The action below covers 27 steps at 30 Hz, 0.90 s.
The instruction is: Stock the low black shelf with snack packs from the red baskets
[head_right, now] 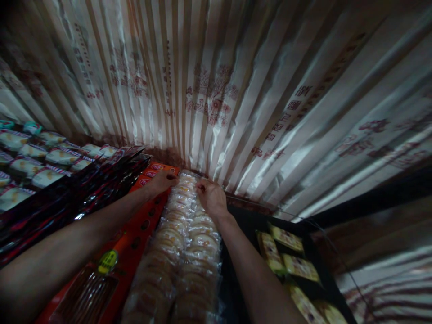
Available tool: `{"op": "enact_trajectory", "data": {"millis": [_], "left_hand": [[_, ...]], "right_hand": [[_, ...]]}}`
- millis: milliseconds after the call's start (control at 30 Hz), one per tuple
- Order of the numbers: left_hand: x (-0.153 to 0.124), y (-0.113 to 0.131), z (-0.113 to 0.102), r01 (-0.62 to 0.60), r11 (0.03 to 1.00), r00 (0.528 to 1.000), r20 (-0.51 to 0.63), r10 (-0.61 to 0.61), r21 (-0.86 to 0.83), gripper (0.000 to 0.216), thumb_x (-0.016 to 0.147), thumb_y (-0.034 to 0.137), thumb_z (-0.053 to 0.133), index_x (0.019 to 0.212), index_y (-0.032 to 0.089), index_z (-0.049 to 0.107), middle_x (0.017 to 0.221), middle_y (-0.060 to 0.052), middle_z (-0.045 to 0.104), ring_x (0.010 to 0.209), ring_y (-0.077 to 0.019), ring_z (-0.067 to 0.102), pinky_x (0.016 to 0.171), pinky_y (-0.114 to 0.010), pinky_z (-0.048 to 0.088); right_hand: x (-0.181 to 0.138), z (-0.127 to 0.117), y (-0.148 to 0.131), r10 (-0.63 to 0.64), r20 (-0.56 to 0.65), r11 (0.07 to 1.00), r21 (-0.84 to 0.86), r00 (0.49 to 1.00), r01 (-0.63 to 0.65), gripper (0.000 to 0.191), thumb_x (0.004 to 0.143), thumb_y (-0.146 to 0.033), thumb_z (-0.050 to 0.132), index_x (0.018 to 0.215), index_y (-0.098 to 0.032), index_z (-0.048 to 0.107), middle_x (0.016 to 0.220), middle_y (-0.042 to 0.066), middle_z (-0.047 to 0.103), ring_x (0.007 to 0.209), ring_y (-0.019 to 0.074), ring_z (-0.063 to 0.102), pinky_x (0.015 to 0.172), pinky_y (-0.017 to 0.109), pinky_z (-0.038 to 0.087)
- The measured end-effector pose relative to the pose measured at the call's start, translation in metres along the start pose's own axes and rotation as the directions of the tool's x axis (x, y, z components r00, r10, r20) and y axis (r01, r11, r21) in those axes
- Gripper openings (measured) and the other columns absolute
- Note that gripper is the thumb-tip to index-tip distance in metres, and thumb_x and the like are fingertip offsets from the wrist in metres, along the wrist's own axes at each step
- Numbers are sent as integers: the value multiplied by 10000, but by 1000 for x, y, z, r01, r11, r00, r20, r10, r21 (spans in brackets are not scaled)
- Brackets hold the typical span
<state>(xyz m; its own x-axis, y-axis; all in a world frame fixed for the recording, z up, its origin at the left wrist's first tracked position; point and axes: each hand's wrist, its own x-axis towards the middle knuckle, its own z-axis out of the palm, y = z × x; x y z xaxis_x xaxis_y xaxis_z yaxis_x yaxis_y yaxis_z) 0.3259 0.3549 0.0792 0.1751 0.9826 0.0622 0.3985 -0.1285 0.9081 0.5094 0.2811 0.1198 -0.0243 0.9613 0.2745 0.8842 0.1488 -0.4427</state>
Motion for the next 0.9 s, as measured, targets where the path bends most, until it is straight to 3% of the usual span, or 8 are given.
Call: {"op": "enact_trajectory", "data": {"millis": [167, 433, 533, 667, 900], "left_hand": [[1, 1, 1, -10, 999, 999, -32, 9, -32, 57, 650, 147, 612, 602, 144, 641, 524, 41, 566, 563, -91, 511, 554, -187, 413], [-17, 11, -4, 2, 993, 999, -43, -7, -115, 60, 647, 117, 613, 611, 152, 644, 562, 39, 584, 552, -84, 508, 558, -188, 410], [-23, 16, -6, 43, 986, 999, -26, -47, -163, 74, 678, 137, 603, 613, 149, 636, 524, 40, 562, 502, -81, 492, 521, -189, 407], [-30, 22, -9, 91, 969, 996, 5, -93, -228, 30, 695, 143, 606, 672, 139, 627, 574, 26, 597, 495, -81, 508, 504, -195, 423], [-43, 23, -19, 110, 964, 994, 43, -103, -244, 77, 680, 182, 640, 635, 140, 593, 553, 34, 583, 503, -84, 514, 516, -199, 420]], "right_hand": [[2, 2, -3, 43, -24, 999, 23, 999, -42, 84, 762, -244, 554, 757, -231, 637, 707, -14, 643, 629, 132, 579, 613, 234, 418], [-7, -4, -7, -79, -136, 996, 32, 987, 84, 147, 791, -224, 496, 797, -206, 641, 813, 39, 653, 746, 163, 582, 726, 274, 447], [-11, -7, -10, -125, -84, 992, 5, 989, 126, 143, 798, -256, 513, 771, -213, 647, 775, 29, 646, 741, 162, 576, 709, 269, 442], [-14, -1, -9, -54, 19, 999, 1, 998, 54, 108, 762, -231, 555, 793, -228, 658, 758, 8, 652, 689, 144, 586, 655, 249, 439], [-14, 9, -4, 5, 18, 996, 85, 1000, -6, 121, 744, -219, 539, 745, -229, 659, 752, -2, 660, 673, 138, 597, 674, 251, 449]]}}
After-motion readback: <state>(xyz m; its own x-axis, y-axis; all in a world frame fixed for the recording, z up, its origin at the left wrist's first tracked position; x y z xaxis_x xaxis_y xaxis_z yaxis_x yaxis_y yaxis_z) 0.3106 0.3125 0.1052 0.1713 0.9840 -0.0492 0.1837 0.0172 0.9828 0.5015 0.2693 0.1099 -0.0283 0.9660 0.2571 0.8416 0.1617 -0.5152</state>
